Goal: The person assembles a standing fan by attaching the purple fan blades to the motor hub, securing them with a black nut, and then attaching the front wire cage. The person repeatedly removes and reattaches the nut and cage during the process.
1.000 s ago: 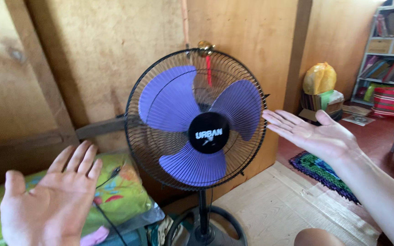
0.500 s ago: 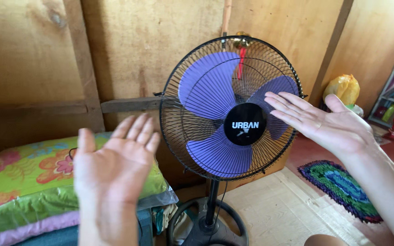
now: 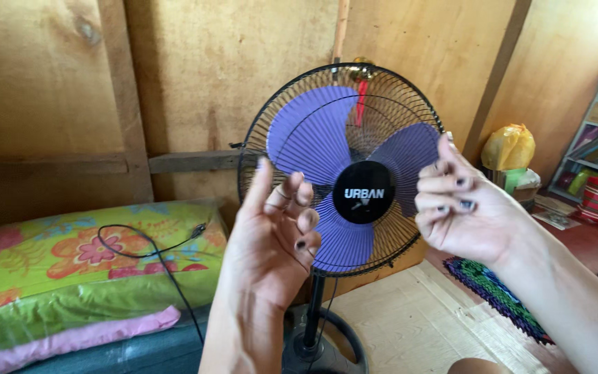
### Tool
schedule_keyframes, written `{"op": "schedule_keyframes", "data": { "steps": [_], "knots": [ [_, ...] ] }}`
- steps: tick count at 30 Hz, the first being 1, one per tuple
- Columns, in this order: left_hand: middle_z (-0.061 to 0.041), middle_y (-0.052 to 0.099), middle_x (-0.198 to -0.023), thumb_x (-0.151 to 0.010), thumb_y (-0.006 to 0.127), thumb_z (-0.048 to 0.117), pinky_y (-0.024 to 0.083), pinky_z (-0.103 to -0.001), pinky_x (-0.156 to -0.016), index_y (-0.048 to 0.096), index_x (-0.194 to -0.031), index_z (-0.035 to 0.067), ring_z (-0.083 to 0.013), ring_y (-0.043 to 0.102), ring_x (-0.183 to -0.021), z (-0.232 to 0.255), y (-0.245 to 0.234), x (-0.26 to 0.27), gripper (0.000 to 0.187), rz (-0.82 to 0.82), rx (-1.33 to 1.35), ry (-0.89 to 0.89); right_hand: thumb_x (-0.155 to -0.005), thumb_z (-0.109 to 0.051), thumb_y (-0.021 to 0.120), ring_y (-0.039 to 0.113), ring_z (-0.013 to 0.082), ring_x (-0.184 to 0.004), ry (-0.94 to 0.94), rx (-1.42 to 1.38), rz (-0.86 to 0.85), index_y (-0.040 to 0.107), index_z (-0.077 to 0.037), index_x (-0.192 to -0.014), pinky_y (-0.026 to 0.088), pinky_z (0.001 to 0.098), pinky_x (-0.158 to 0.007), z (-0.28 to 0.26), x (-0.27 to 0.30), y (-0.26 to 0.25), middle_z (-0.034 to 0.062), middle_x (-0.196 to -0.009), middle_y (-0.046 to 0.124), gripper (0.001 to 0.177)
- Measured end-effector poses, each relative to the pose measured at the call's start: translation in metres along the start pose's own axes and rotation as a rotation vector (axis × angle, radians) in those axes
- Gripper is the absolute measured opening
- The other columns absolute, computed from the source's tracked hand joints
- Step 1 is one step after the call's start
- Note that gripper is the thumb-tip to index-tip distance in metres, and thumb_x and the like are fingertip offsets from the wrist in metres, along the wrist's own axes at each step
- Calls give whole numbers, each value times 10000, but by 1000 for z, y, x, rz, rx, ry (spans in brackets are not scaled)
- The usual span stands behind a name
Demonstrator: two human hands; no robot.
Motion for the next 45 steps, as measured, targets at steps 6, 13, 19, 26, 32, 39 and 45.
{"op": "schedule_keyframes", "data": {
  "steps": [6, 13, 19, 26, 32, 39, 45],
  "knots": [
    [73, 402, -528, -967, 522, 680, 186, -238, -309, 473, -637, 197, -51, 294, -309, -32, 21, -17, 587, -158, -71, -173, -1043, -667, 383, 215, 51, -373, 269, 64, -197, 411, -188, -588, 184, 236, -463, 0, 3, 15, -88, -422, 276, 660],
    [41, 288, -477, -801, 112, 967, 146, -230, -318, 339, -584, 145, -61, 235, -285, -54, 48, -36, 880, -551, -76, -503, -962, -868, 173, 136, 71, -385, 422, 204, -374, 300, -173, -491, 121, 264, -442, -16, 15, 24, -78, -416, 173, 849],
    [46, 297, -459, -792, 119, 983, 115, -227, -295, 323, -544, 147, -51, 221, -279, -60, 65, -39, 895, -532, -198, -554, -902, -921, 128, 107, 77, -370, 438, 203, -360, 271, -174, -463, 110, 268, -427, -4, 41, 8, -82, -402, 154, 879],
    [40, 343, -450, -760, 138, 1003, 137, -232, -299, 372, -530, 140, -64, 222, -287, -91, 64, -15, 924, -479, -283, -713, -855, -953, 138, 82, 89, -375, 320, 274, -265, 259, -174, -466, 115, 290, -435, -34, 57, 9, -78, -416, 129, 879],
    [-4, 497, -567, -942, 459, 670, 290, -260, -359, 514, -662, 122, -93, 367, -388, -43, 65, -46, 618, 105, -586, -134, -871, -840, 311, 265, 108, -398, 115, 519, 362, 514, -123, -564, 250, 289, -442, -16, 53, -27, -59, -447, 307, 806],
    [-123, 680, -1037, -876, 730, 379, 468, -359, -818, 628, -1165, 4, -196, 617, -920, 43, -14, -64, 484, 552, -1147, 472, -834, -457, 768, 646, 201, -975, -431, 643, 896, 637, -96, -1162, 559, 409, -903, -65, 37, -107, 42, -1005, 633, 505],
    [-262, 465, -1459, -792, 864, 418, 361, -461, -1125, 296, -1511, -19, -336, 454, -1370, 60, -53, -84, 1015, 677, -1306, 242, -724, -617, 725, 166, 348, -1563, -241, 832, 944, 395, -115, -1575, 137, 558, -1245, -78, -1, -139, 146, -1696, 217, 1042]
  ]
}}
Point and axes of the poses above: each hand's wrist, its own x-axis away from the middle knuckle, its own y-axis out of the palm, z = x × y, the point moved 2 cm from there along -x, towards the middle knuckle
